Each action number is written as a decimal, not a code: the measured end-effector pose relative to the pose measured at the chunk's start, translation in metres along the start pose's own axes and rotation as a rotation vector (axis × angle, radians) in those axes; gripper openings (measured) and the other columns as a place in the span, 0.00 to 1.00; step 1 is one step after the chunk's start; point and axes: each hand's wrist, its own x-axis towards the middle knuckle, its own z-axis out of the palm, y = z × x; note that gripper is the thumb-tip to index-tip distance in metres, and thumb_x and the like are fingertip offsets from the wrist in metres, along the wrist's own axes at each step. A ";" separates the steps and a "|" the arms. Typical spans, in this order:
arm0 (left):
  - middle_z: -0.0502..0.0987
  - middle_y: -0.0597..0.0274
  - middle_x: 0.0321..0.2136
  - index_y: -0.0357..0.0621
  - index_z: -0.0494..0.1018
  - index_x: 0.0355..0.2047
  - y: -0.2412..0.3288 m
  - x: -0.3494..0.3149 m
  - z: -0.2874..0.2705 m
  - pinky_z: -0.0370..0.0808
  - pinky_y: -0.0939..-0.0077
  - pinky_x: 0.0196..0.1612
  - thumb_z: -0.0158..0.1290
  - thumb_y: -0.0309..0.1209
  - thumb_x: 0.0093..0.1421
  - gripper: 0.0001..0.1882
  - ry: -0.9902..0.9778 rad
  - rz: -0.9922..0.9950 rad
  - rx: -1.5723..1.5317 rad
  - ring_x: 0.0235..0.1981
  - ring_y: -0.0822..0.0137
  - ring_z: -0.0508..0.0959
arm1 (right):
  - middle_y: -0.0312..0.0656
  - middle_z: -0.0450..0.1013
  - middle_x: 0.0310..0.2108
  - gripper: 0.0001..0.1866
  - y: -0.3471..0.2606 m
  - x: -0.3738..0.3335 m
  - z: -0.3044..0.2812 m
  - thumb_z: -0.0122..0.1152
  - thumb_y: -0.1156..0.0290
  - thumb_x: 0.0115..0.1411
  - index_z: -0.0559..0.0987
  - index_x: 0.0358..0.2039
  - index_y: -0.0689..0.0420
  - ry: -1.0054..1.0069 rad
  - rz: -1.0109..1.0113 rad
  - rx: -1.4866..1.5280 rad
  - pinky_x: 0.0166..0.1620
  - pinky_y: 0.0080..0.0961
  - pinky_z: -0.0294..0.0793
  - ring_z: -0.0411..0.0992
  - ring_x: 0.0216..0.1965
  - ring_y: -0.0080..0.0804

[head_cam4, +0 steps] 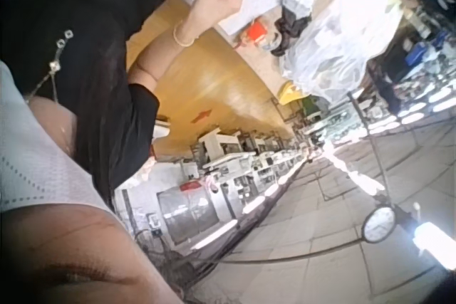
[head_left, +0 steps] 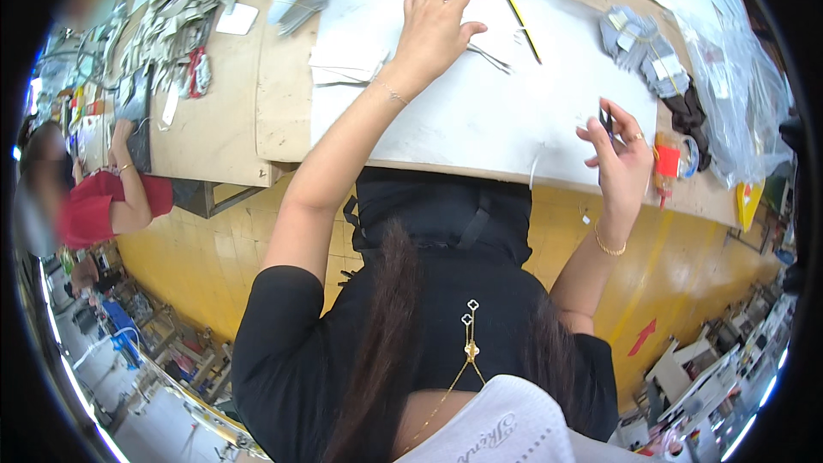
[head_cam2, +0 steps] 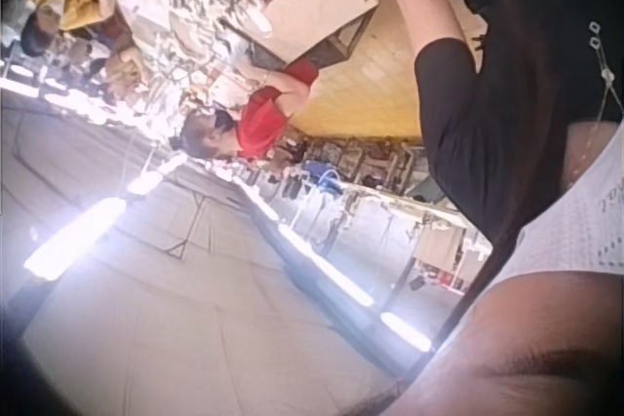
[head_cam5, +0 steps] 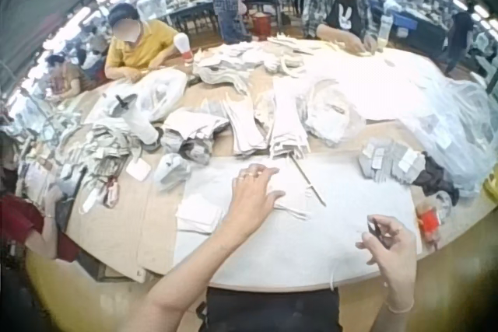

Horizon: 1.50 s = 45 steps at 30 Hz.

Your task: The person hand-sews white fabric pieces at a workbench, repeatedly threading a needle and stitching the edges of each piece. The person places finished pieces into a pile and continues with the next piece from a stack.

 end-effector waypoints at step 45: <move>0.76 0.68 0.29 0.38 0.84 0.36 0.078 -0.094 -0.034 0.65 0.80 0.31 0.64 0.34 0.64 0.10 -0.260 -0.674 -1.080 0.27 0.79 0.68 | 0.29 0.72 0.31 0.19 -0.020 0.032 0.063 0.69 0.70 0.64 0.80 0.54 0.60 -0.438 0.013 0.386 0.20 0.10 0.55 0.60 0.19 0.09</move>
